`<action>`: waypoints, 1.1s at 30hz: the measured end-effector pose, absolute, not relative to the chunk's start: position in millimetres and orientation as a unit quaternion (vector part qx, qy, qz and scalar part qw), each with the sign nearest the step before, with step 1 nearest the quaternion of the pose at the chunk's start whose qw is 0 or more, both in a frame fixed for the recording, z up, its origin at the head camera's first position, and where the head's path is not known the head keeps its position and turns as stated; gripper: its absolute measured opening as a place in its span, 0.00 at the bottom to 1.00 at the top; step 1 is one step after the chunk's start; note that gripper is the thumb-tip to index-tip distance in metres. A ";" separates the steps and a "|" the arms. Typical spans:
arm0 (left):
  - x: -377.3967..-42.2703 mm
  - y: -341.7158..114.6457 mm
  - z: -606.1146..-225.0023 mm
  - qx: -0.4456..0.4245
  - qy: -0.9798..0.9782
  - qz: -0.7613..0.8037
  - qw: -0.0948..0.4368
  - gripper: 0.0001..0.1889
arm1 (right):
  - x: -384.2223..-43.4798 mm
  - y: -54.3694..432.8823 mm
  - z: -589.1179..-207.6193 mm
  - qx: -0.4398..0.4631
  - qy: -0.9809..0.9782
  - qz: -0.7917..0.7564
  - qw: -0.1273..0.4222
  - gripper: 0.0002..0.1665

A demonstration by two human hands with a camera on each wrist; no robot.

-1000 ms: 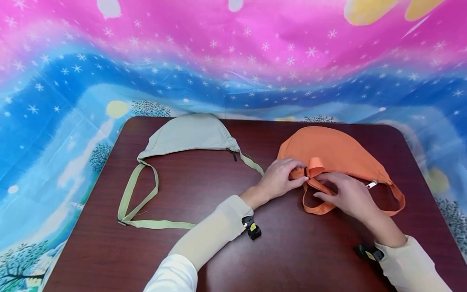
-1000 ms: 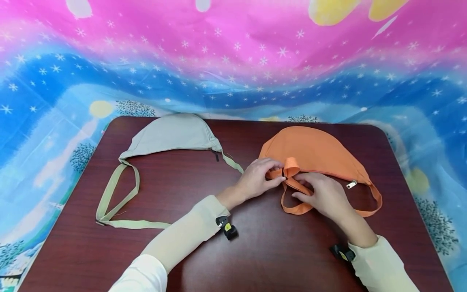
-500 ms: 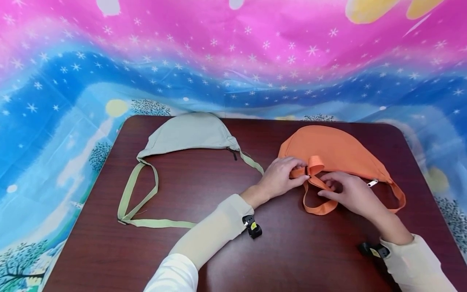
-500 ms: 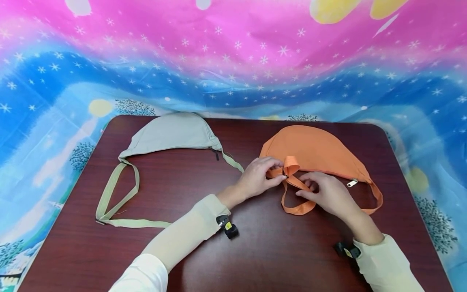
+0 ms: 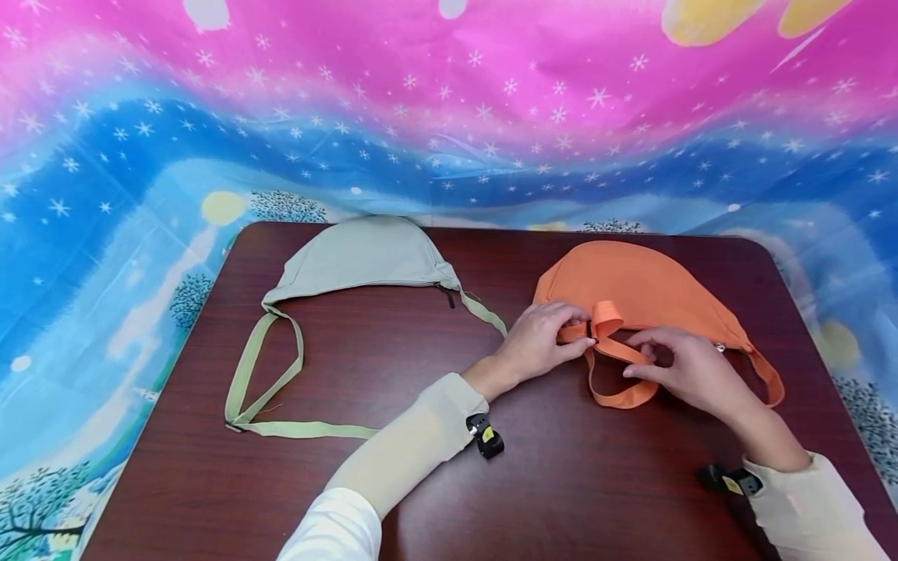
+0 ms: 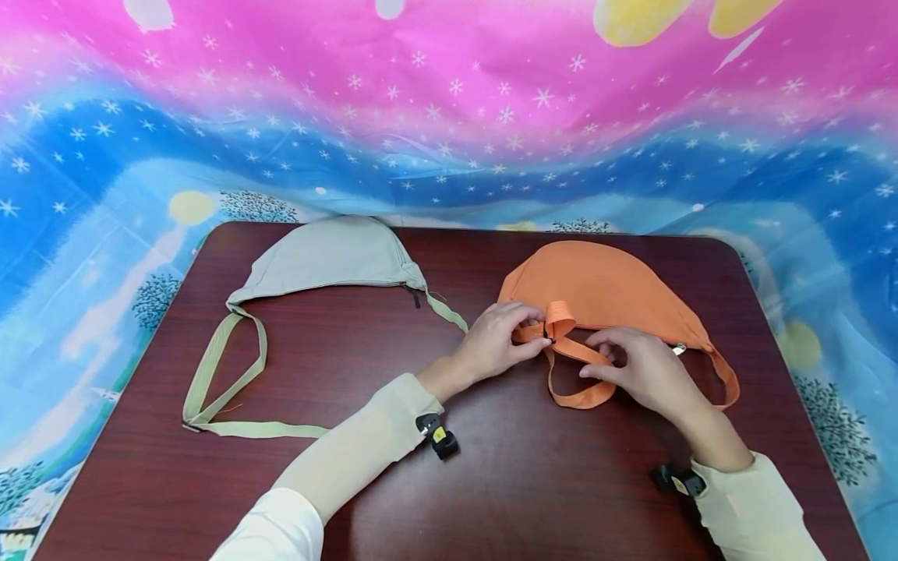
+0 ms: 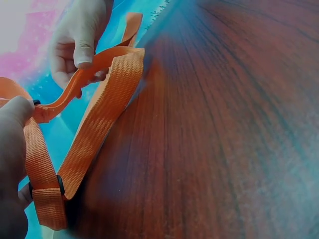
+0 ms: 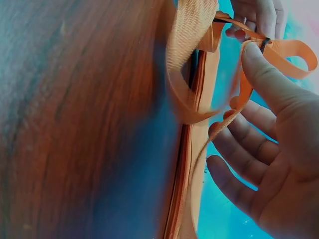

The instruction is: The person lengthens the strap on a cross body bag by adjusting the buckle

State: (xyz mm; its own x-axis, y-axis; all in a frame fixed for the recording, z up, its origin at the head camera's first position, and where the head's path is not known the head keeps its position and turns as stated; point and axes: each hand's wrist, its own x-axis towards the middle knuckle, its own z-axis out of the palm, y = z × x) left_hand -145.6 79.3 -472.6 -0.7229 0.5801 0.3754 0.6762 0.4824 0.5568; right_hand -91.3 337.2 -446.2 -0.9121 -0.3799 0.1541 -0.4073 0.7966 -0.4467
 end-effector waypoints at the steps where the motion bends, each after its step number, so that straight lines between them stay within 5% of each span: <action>1: -145.7 79.3 -472.6 -0.365 -0.859 -0.353 0.068 0.17 | -91.3 336.6 -445.4 0.210 -0.948 0.237 0.033 0.20; 7: -145.5 79.1 -471.7 -0.363 -0.861 -0.350 0.069 0.17 | -91.1 334.9 -442.4 0.225 -0.944 0.236 0.044 0.21; 19: -145.3 79.0 -470.1 -0.371 -0.856 -0.352 0.076 0.16 | -84.1 333.9 -426.0 0.142 -0.929 0.336 -0.058 0.05; 33: -150.8 75.5 -466.4 -0.360 -0.867 -0.334 0.088 0.14 | -79.8 346.4 -418.8 0.128 -0.933 0.336 -0.019 0.04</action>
State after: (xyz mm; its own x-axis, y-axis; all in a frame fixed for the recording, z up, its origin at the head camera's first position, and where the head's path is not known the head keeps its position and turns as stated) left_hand -150.8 75.5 -466.4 -0.7253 0.5648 0.3937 0.6829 0.5173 0.5158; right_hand -79.8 346.4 -418.8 -0.9663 -0.2522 0.0512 -0.2269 0.7407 -0.6323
